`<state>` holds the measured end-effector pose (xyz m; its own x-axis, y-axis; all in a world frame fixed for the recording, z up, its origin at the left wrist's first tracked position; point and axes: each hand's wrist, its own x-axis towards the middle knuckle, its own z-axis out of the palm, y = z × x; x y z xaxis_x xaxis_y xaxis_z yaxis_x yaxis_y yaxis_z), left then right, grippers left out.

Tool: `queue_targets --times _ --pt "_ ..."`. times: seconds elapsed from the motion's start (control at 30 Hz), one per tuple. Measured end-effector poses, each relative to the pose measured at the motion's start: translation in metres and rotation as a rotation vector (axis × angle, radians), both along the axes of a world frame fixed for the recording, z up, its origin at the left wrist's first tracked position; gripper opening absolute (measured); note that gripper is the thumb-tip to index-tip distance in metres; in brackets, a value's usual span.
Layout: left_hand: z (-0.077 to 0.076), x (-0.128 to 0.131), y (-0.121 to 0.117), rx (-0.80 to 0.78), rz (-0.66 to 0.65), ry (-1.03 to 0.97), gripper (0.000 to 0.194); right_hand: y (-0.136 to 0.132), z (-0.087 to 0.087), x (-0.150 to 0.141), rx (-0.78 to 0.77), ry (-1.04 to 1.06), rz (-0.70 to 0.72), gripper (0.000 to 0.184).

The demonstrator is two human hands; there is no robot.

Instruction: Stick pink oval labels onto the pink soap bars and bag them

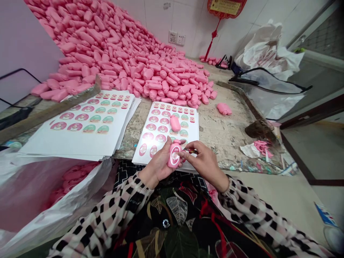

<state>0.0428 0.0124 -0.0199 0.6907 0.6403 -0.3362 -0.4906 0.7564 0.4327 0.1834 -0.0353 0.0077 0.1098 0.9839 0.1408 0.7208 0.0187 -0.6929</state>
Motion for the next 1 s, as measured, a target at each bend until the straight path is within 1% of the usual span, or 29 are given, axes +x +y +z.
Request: queue_targets --times 0.1,0.17,0.2,0.27,0.3,0.4,0.47,0.53,0.7,0.87,1.0 --pt "0.004 0.004 -0.002 0.015 0.011 0.069 0.051 0.005 -0.009 -0.005 -0.150 0.514 -0.058 0.035" --pt "0.007 0.005 -0.003 0.045 -0.017 0.124 0.058 0.006 -0.012 -0.011 -0.234 0.800 -0.070 0.035" --pt "0.008 0.005 -0.004 0.067 -0.038 0.146 0.062 0.007 -0.013 -0.013 -0.260 0.901 -0.073 0.034" --pt "0.011 0.003 -0.005 0.124 -0.075 0.181 0.066 0.007 -0.013 -0.016 -0.275 1.013 -0.082 0.031" --pt "0.011 0.001 -0.006 0.163 -0.088 0.195 0.063 0.008 -0.013 -0.016 -0.268 1.035 -0.091 0.030" --pt "0.013 -0.004 -0.011 0.306 -0.110 0.217 0.041 0.009 -0.012 -0.015 -0.226 1.060 -0.120 0.028" --pt "0.012 -0.005 -0.013 0.385 -0.081 0.226 0.035 0.010 -0.013 -0.013 -0.194 1.068 -0.122 0.027" --pt "0.011 -0.004 -0.015 0.423 -0.040 0.244 0.031 0.011 -0.014 -0.012 -0.188 1.071 -0.101 0.026" --pt "0.007 0.000 -0.014 0.413 0.010 0.243 0.035 0.011 -0.018 -0.010 -0.175 1.046 -0.058 0.025" --pt "0.006 -0.001 -0.013 0.323 0.001 0.214 0.035 0.010 -0.018 -0.009 -0.147 1.022 -0.043 0.028" --pt "0.006 -0.001 -0.012 0.271 0.016 0.211 0.034 0.009 -0.015 -0.010 -0.127 0.977 -0.043 0.024"
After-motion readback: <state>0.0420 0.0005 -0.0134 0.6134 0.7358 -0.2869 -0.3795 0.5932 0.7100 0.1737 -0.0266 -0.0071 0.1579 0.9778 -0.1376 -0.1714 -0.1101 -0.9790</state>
